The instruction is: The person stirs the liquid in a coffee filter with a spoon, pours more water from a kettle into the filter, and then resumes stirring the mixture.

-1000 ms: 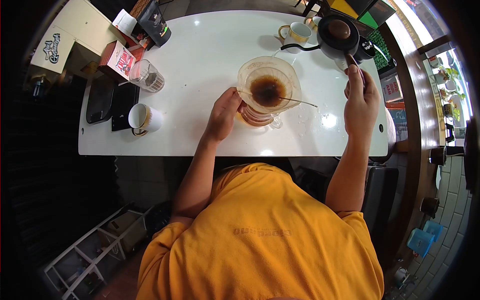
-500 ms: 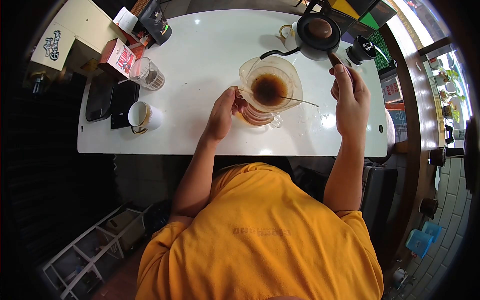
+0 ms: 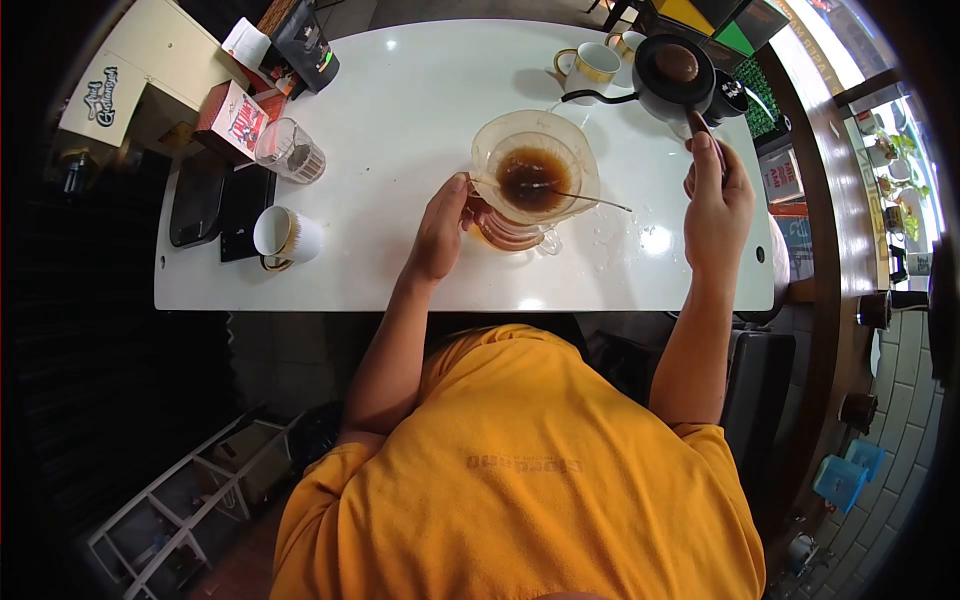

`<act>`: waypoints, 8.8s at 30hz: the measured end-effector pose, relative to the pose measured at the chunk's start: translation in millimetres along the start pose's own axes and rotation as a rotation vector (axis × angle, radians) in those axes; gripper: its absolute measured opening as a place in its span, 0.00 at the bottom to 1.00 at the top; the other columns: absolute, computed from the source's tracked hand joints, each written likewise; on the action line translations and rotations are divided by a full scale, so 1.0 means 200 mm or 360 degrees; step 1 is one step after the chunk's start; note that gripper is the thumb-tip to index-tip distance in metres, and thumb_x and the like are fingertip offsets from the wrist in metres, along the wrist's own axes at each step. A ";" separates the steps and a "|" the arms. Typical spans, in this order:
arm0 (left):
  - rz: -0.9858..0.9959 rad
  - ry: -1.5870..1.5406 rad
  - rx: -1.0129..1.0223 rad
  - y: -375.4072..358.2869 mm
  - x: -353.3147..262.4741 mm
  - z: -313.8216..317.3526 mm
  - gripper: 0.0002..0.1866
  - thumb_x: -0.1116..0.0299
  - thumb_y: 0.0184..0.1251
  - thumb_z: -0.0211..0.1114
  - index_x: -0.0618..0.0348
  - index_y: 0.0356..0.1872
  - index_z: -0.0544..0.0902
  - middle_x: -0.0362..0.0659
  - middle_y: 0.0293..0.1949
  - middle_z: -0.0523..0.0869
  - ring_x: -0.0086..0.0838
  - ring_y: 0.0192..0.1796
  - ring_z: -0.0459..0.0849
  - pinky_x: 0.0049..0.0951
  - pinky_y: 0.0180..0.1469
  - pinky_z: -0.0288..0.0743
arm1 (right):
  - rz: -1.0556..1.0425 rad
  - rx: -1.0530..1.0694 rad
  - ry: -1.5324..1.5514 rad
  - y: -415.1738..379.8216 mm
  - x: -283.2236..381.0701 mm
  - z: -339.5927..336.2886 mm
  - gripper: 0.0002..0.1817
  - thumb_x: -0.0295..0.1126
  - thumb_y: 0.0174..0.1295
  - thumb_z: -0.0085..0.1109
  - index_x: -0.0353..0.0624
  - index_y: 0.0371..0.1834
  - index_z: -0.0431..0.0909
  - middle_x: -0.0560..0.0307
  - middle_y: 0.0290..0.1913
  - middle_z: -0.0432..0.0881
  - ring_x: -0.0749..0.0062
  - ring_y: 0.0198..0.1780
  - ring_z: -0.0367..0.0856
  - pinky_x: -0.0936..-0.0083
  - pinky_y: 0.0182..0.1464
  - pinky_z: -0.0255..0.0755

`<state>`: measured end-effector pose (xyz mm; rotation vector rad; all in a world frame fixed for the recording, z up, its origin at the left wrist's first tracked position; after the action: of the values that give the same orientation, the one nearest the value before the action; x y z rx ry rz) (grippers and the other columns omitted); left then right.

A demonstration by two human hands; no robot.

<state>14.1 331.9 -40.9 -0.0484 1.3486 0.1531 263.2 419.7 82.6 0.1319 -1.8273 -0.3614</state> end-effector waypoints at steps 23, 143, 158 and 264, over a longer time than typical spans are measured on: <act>-0.0010 0.0042 0.0040 0.00 -0.02 0.00 0.22 0.56 0.79 0.36 0.57 0.38 0.76 0.35 0.30 0.75 0.17 0.33 0.67 0.20 0.37 0.61 | 0.0146 0.0200 0.0140 -0.15 0.06 -0.29 0.16 0.37 0.69 0.55 0.30 0.40 0.77 0.72 0.21 0.63 0.91 0.24 0.56 0.86 0.25 0.47; -0.0045 -0.0063 0.0059 -0.03 -0.05 0.00 0.16 0.61 0.76 0.43 0.61 0.49 0.76 0.34 0.33 0.77 0.15 0.34 0.71 0.19 0.39 0.66 | -0.0569 0.0514 0.0189 -0.31 -0.17 0.11 0.21 0.22 0.54 0.64 0.35 0.53 0.78 0.62 0.26 0.73 0.77 0.29 0.69 0.81 0.34 0.64; -0.0068 -0.0003 0.0058 0.00 -0.05 -0.03 0.15 0.63 0.77 0.46 0.63 0.46 0.77 0.33 0.29 0.76 0.15 0.33 0.70 0.18 0.38 0.65 | -0.1049 0.0402 -0.0207 -0.19 0.10 0.19 0.08 0.20 0.52 0.63 0.41 0.36 0.85 0.61 0.25 0.81 0.72 0.28 0.71 0.78 0.32 0.65; 0.0244 0.0013 0.0063 -0.01 -0.01 0.01 0.13 0.64 0.78 0.46 0.62 0.45 0.75 0.34 0.32 0.74 0.16 0.36 0.69 0.17 0.43 0.66 | -0.0825 0.0215 -0.0264 -0.29 0.06 0.22 0.06 0.21 0.59 0.61 0.37 0.39 0.84 0.56 0.28 0.82 0.70 0.29 0.75 0.78 0.32 0.68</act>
<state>16.5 330.4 -39.5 0.0878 1.3628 0.2557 212.4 369.5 65.8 0.6944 -1.9673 -0.6238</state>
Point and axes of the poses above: each hand's wrist, its own y-axis towards the middle knuckle, its own z-axis out of the palm, x = y × z, the point moved 3 cm from there along y, towards the middle knuckle
